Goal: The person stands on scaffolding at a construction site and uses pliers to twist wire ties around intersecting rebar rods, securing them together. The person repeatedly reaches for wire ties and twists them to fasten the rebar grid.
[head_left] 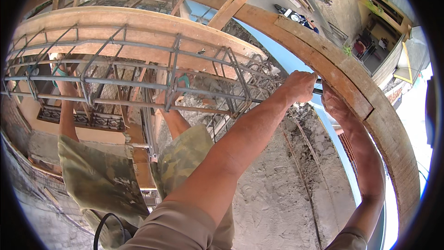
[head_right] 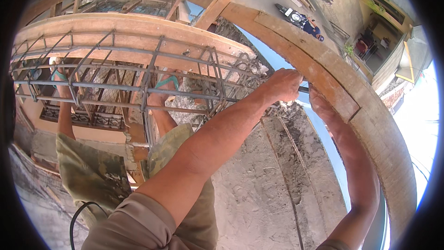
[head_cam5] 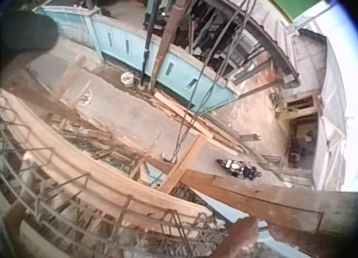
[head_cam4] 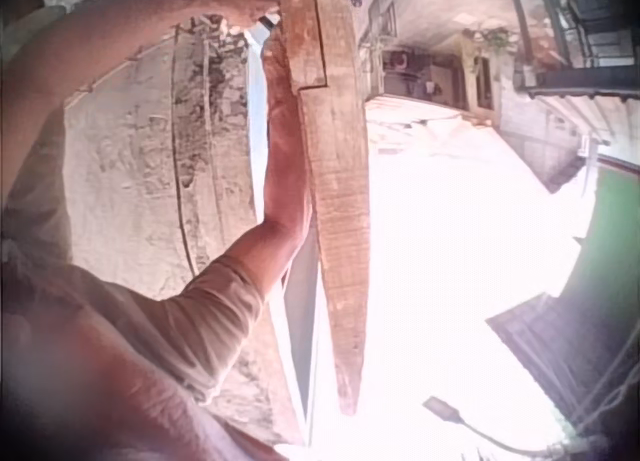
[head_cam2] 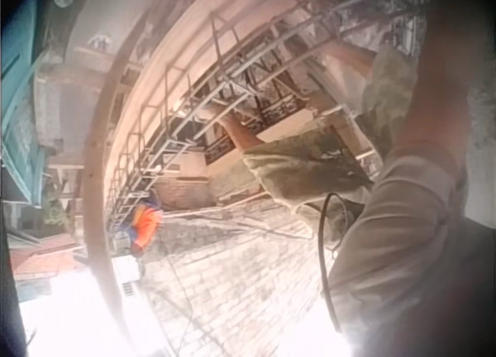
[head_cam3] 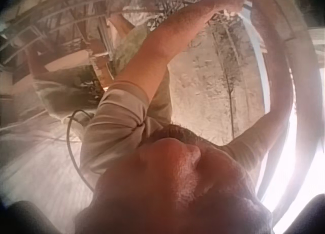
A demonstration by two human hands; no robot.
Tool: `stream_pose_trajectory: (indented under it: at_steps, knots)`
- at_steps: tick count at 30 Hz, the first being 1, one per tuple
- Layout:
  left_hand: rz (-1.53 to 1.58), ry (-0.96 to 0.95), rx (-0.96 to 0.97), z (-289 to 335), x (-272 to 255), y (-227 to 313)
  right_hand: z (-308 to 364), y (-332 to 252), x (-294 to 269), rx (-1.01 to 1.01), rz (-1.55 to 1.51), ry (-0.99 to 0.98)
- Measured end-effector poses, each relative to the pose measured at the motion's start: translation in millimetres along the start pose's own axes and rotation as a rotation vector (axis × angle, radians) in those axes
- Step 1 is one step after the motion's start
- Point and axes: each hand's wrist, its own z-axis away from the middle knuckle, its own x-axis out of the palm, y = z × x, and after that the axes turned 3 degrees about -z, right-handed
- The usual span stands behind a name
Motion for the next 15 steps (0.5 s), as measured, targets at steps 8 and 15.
stream_pose_trajectory:
  at_steps: [8, 15]
  knots:
    - [-0.2, 0.442, -0.017, 13.3, 10.7, 1.5, -80.1, 14.0, -28.4, 0.297, -0.582, -0.899]
    - [0.008, 0.085, -0.034, -3.4, -8.0, -7.4, -30.5, 15.9, 7.2, -0.131, -0.276, -0.024]
